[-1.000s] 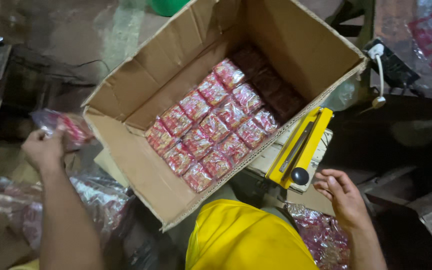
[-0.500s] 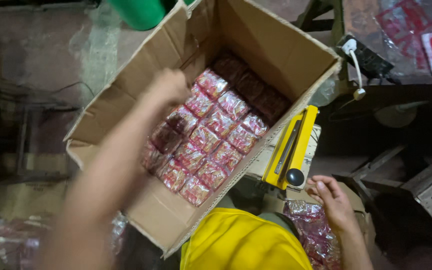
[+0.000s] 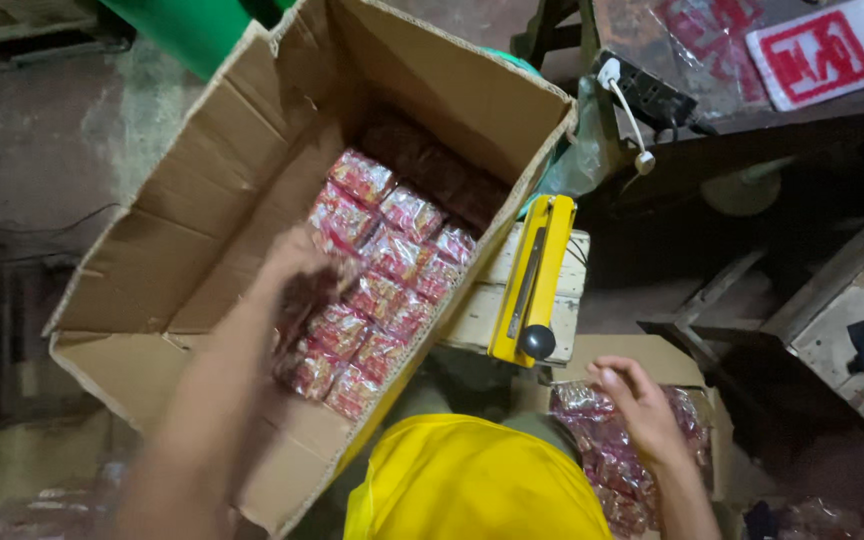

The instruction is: The person repeatedly picks up small transparent packets containing reddish snack items, places them on a yellow handheld heat sealer, and presses the sealer to close the packets. The sealed packets are then placed into a cardboard box. The process is repeated continuously.

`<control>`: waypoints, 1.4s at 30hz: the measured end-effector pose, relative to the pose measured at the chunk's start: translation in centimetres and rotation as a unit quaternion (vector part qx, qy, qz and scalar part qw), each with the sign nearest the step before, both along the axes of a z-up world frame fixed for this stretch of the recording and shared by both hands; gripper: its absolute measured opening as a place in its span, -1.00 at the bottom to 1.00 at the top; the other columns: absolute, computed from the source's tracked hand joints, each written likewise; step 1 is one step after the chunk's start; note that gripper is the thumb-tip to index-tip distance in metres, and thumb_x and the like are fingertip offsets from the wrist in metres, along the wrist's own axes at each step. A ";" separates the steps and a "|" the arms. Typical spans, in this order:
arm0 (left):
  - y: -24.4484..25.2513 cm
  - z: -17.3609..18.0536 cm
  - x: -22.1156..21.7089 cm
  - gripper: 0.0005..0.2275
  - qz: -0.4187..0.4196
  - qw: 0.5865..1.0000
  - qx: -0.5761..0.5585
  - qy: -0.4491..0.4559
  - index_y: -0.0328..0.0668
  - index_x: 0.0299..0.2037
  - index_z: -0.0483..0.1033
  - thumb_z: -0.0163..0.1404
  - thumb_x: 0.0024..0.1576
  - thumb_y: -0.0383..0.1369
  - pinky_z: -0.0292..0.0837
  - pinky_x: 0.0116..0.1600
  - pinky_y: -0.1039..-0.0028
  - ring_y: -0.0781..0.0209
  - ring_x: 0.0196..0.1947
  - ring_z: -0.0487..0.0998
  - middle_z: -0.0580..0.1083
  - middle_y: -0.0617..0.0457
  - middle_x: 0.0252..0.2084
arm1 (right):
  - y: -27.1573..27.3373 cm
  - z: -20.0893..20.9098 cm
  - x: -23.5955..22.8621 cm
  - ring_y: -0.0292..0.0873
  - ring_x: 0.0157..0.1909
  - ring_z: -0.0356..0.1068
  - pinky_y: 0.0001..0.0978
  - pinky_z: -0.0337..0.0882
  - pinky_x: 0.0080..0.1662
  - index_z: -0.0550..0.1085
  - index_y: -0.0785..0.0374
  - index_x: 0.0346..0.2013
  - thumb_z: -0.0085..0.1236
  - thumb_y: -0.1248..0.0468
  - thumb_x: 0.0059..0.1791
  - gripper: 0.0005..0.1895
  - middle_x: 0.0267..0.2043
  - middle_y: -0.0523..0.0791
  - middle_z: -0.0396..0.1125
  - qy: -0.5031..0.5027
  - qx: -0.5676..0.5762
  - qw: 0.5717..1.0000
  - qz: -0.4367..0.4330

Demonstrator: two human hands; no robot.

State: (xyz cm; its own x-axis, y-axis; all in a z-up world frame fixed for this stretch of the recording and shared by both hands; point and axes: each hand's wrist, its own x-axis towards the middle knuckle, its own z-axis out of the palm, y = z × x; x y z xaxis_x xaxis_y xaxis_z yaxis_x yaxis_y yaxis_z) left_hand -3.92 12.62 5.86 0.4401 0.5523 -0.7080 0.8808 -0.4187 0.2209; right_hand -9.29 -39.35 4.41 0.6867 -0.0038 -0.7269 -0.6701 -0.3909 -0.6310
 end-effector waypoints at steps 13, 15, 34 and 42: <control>-24.0 15.9 -5.6 -0.53 0.103 0.807 -0.294 -0.502 -0.15 0.07 0.57 0.34 -0.03 -0.21 0.75 -0.11 0.29 0.17 -0.20 0.68 0.64 -0.01 -0.15 | 9.1 7.2 0.5 0.03 0.38 0.34 0.03 0.31 0.44 0.26 0.29 0.37 0.35 -0.01 0.03 -0.24 0.37 0.03 0.28 -0.227 0.546 0.803 0.066; -27.9 12.4 -7.0 -0.50 0.152 0.806 -0.348 -0.455 -0.20 0.06 0.61 0.46 -0.10 -0.33 0.71 -0.25 0.28 0.17 -0.35 0.66 0.64 -0.09 -0.26 | 9.4 7.2 0.5 -0.05 0.28 0.37 0.09 0.33 0.39 0.30 0.26 0.33 0.43 0.14 0.03 -0.32 0.25 -0.05 0.33 -0.234 0.647 0.724 -0.039; -34.1 -11.4 -14.1 -0.81 0.182 0.901 -0.348 -0.184 -0.14 -0.16 0.80 0.36 0.07 -0.29 0.47 -0.30 0.51 0.27 -0.40 0.52 0.61 0.00 -0.39 | -2.0 -9.3 -5.3 0.00 -0.22 0.61 0.00 0.67 -0.19 0.47 0.32 0.06 0.51 0.29 -0.11 -0.49 -0.18 0.04 0.56 0.069 0.337 0.915 -0.209; -29.1 -16.5 -4.7 -0.73 0.131 0.943 -0.211 -0.220 -0.16 -0.14 0.74 0.13 0.15 -0.17 0.52 -0.02 0.25 0.05 -0.13 0.66 0.65 -0.06 -0.23 | 4.0 -10.4 2.2 0.11 -0.23 0.61 0.10 0.66 -0.39 0.39 0.25 0.18 0.54 0.13 -0.09 -0.34 -0.13 0.08 0.53 0.077 0.287 0.931 -0.212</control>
